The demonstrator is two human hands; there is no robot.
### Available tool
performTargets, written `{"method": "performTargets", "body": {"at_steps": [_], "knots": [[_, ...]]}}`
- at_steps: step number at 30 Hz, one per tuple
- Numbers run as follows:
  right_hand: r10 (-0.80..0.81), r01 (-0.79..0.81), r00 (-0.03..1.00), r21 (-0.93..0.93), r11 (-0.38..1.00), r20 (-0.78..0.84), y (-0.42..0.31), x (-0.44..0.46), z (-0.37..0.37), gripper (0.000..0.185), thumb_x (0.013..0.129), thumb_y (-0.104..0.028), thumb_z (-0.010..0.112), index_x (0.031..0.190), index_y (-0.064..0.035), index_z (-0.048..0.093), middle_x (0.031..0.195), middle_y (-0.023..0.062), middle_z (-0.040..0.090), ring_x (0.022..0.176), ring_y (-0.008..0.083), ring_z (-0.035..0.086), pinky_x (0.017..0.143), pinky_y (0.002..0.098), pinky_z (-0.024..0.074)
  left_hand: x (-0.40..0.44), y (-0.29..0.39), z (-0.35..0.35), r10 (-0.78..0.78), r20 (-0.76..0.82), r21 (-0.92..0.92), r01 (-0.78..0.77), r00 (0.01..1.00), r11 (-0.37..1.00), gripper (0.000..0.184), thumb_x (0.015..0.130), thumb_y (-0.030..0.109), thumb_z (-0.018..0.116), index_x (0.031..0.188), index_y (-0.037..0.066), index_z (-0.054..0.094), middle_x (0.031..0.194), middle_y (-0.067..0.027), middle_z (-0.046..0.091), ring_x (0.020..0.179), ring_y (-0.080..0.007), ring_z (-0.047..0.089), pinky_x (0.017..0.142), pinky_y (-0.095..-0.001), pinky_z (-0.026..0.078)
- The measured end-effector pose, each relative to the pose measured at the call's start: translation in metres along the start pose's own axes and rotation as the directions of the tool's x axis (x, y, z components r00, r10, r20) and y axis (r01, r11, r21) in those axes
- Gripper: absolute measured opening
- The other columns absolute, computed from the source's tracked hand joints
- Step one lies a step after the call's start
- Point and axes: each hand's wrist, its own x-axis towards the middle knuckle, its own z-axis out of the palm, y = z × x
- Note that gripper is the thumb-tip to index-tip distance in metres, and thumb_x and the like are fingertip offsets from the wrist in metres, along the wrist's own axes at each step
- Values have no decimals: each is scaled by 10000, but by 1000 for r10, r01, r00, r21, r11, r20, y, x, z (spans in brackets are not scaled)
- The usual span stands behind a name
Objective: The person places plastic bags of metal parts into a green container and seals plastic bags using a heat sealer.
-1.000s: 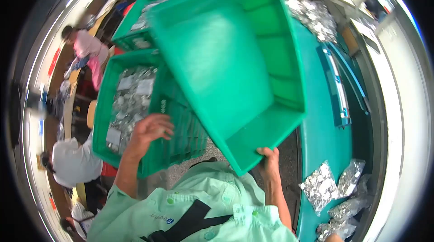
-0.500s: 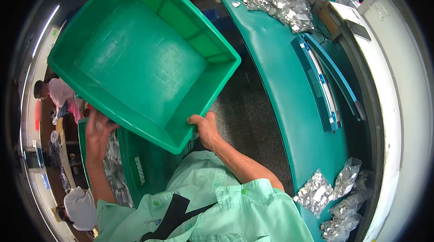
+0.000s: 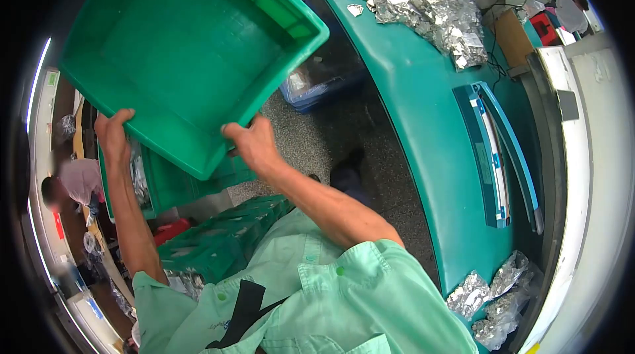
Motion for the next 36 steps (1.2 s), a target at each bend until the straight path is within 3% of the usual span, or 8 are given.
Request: {"method": "performTargets", "body": {"at_steps": [3,4,12,16,18,24,27,36], "knots": [[83,-83,997,102,991,11,-22,60,-43,520,825,-264,726,1188,58,536,1135,170,608,1011,281,616,770,438,543,50,-19,16,-47,17,61,46,999,997,422,694,-40,600,1116,-57,596,1003,-93,649,878,-213,634,829,-332,495],[105,-108,994,223,969,22,-32,79,-56,399,861,-228,683,1155,17,571,1095,136,638,1005,274,637,825,459,553,59,-26,28,-72,11,84,71,997,994,419,688,-41,599,1107,-59,597,999,-95,653,872,-216,636,823,-333,497],[462,-378,866,353,856,-192,33,142,-143,284,870,-75,588,1096,95,553,1026,185,639,860,303,673,650,412,617,101,-78,177,-188,144,549,79,972,832,316,657,6,643,970,-28,629,807,-128,680,772,-206,658,714,-351,518],[484,-394,797,299,869,-360,61,179,-187,287,863,-59,593,1094,106,551,1023,200,635,862,315,678,672,438,626,122,-221,239,-428,216,323,350,877,879,312,656,-42,630,967,-23,630,827,-104,679,771,-231,654,699,-384,516],[443,-377,780,233,897,-442,69,205,-209,289,863,-60,595,1087,116,551,1023,207,635,885,321,680,685,436,627,120,-273,276,-405,209,219,361,890,907,329,645,-80,618,972,-46,620,855,-102,676,790,-233,650,717,-375,516],[394,-427,678,103,898,-621,145,264,-278,295,886,-97,605,1125,74,578,1045,164,668,935,305,677,772,463,602,130,-343,358,-650,343,237,607,679,759,376,681,-86,623,1057,-71,614,942,-159,682,856,-280,665,786,-389,526],[411,-442,633,130,888,-656,142,267,-289,296,906,-125,614,1142,52,584,1067,152,668,971,300,669,812,467,585,131,-420,382,-682,362,331,596,635,731,366,708,-69,640,1073,-61,619,992,-172,688,894,-298,675,793,-412,530],[451,-443,607,193,876,-654,133,263,-266,256,913,-109,623,1130,26,609,1112,150,667,1000,291,663,823,458,570,148,-384,381,-715,415,400,593,562,699,379,729,-36,659,1094,-109,585,981,-203,674,851,-289,661,676,-408,519]]}}
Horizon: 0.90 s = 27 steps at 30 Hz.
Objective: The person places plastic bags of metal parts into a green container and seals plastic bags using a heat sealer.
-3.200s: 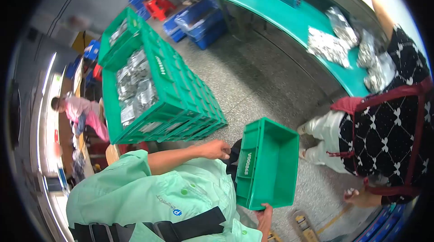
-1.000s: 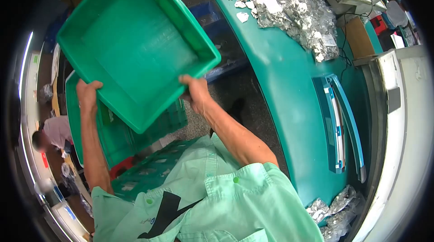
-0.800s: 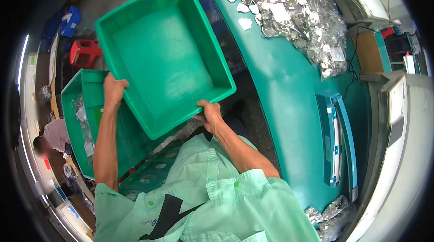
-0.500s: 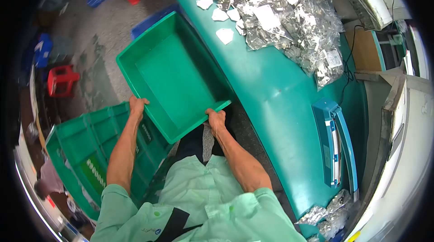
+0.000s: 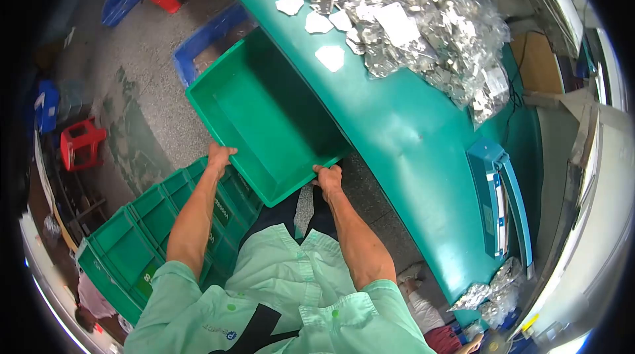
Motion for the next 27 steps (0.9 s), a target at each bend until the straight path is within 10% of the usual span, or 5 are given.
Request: {"method": "performTargets", "body": {"at_steps": [8,10,20,24,27], "knots": [[-250,230,952,-127,965,-174,46,42,1,240,901,-114,662,1101,19,652,1000,117,711,869,233,690,715,368,559,-23,10,12,111,-71,-76,-116,991,990,466,724,-89,605,1187,-64,558,1085,-130,653,983,-263,613,892,-375,477],[-294,266,927,-143,953,-232,50,42,6,296,871,-141,697,1094,47,646,972,151,715,883,251,692,757,384,549,-6,-7,6,148,-40,40,-146,988,988,535,750,-10,622,1272,28,513,1106,-136,635,995,-297,619,715,-452,503],[-333,283,914,-224,933,-233,42,12,3,394,816,-233,759,1001,82,612,928,226,692,899,300,691,796,412,526,1,-16,-10,5,-75,51,-1,997,999,603,742,-50,608,1318,46,460,1050,-99,632,869,-260,634,596,-403,503],[-122,147,989,-609,779,83,-5,-26,-29,455,849,-275,753,1102,85,635,933,195,700,857,279,704,726,395,568,-18,17,-4,-136,12,168,132,991,977,531,801,9,646,1308,37,492,1057,-129,645,873,-310,668,645,-444,534],[-10,230,864,-376,898,504,-74,-99,-77,428,884,-259,725,1139,76,644,920,172,699,812,241,711,672,356,593,29,-2,-33,263,-80,662,-146,961,735,436,853,66,661,1268,0,543,1011,-138,661,875,-320,681,695,-428,551]]}}
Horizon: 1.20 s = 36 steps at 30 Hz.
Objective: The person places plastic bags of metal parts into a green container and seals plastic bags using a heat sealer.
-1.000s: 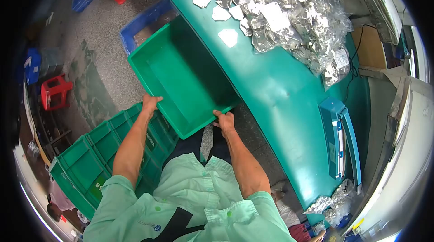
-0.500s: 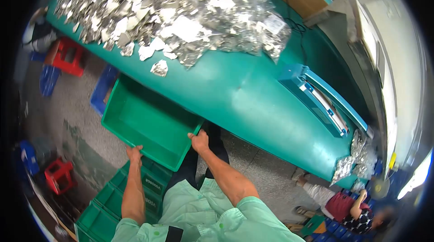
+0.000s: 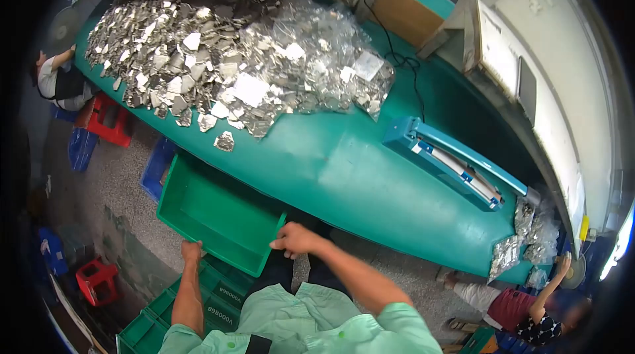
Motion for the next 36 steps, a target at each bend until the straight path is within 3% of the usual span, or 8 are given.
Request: {"method": "performTargets", "body": {"at_steps": [4,9,17,22,30,32,35,36], "knots": [[-578,612,631,-124,781,-517,-103,-85,-118,263,885,-208,710,968,24,619,829,104,664,706,195,669,647,336,551,-80,138,-80,198,61,-505,-141,978,851,365,871,116,679,1165,-75,578,966,-151,686,851,-242,679,710,-352,563],[-851,16,-72,-853,521,-521,-234,-55,-323,755,795,-466,731,1336,17,520,1301,262,551,1234,412,496,1028,476,417,-154,275,-75,604,397,-812,-42,691,582,423,883,189,672,1199,-64,551,1023,-193,664,878,-248,677,747,-376,593],[-757,-76,376,-832,549,-534,-311,-11,-345,491,809,-451,701,1164,-111,690,1313,218,579,1135,414,589,901,452,495,-177,438,20,768,456,-836,512,450,197,713,982,469,530,1437,-34,309,1263,-286,544,1006,-389,648,868,-487,551],[-992,78,-15,-989,125,-127,-276,-52,-303,78,807,-83,651,868,-47,684,862,144,590,818,369,600,695,428,480,-174,469,36,795,505,-719,673,336,172,831,962,612,437,1462,-28,263,1281,-332,509,1009,-447,632,886,-541,532],[-887,414,140,-840,-350,439,-259,-155,-185,269,532,-150,623,748,5,586,871,134,525,799,337,539,680,439,450,-178,469,50,945,326,-428,888,-23,169,632,976,498,488,1374,9,442,1302,-281,540,1023,-440,632,889,-507,543],[-768,531,251,-747,-399,589,-239,-169,-151,312,564,-151,652,832,-3,590,869,119,516,839,337,529,743,438,460,-207,462,27,866,401,-761,635,298,134,527,980,403,493,1350,27,484,1323,-214,560,1052,-375,631,914,-452,540],[-774,619,337,-745,-246,536,-218,-185,-112,322,624,-84,704,916,-17,587,862,114,517,844,334,531,813,437,468,-202,419,39,952,55,-958,-253,302,136,461,1010,339,450,1362,47,506,1325,-113,596,1116,-247,617,973,-363,521],[-730,640,443,-753,-149,521,-220,-195,-103,333,665,-58,736,959,-28,582,853,106,520,851,329,541,878,432,469,-213,397,36,914,94,-990,-58,394,127,474,1015,355,445,1366,42,505,1316,-118,600,1128,-247,615,983,-372,517]]}}
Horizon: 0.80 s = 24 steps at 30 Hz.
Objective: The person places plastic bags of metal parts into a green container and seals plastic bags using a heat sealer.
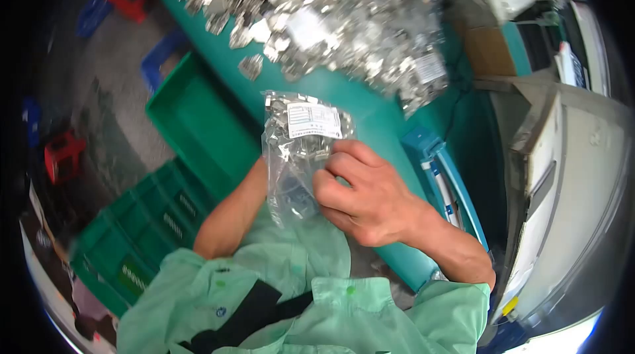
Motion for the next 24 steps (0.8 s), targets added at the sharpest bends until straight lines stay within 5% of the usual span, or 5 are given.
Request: {"method": "performTargets", "body": {"at_steps": [3,9,11,14,24], "knots": [[15,-24,997,114,993,77,-39,11,25,326,651,-71,726,939,-28,579,855,99,526,857,324,543,889,431,474,-60,-11,-34,-241,135,-955,191,961,226,887,885,713,480,1412,0,449,1346,-224,556,1211,-372,572,1039,-513,470],[441,-401,862,198,895,-249,-45,16,93,464,852,-366,696,1190,-53,639,1335,224,496,1221,408,514,1074,539,386,-152,62,-119,-216,-138,-879,-19,967,477,810,727,270,569,1456,-28,382,1404,-238,509,1248,-406,544,1088,-534,413],[781,-87,624,995,57,10,-60,40,144,723,891,-495,649,1398,-16,459,1433,210,433,1281,411,480,1077,549,392,-188,68,-142,-228,-236,-871,-102,945,480,751,733,149,573,1446,-9,397,1379,-222,535,1210,-379,579,1046,-505,462],[681,-39,589,857,-514,435,-38,60,239,709,894,-399,657,1417,13,414,1332,201,549,1220,371,548,997,524,482,-222,73,-166,-395,-401,-697,5,827,717,724,753,68,639,1439,17,413,1320,-180,581,1161,-333,613,1006,-470,497],[837,5,234,861,-509,494,70,111,444,247,925,7,615,1166,60,612,1097,158,678,954,267,679,845,420,580,-192,11,-312,-430,-612,43,571,664,820,550,699,-69,760,1217,-44,578,1124,-119,665,997,-215,651,895,-353,531]]}}
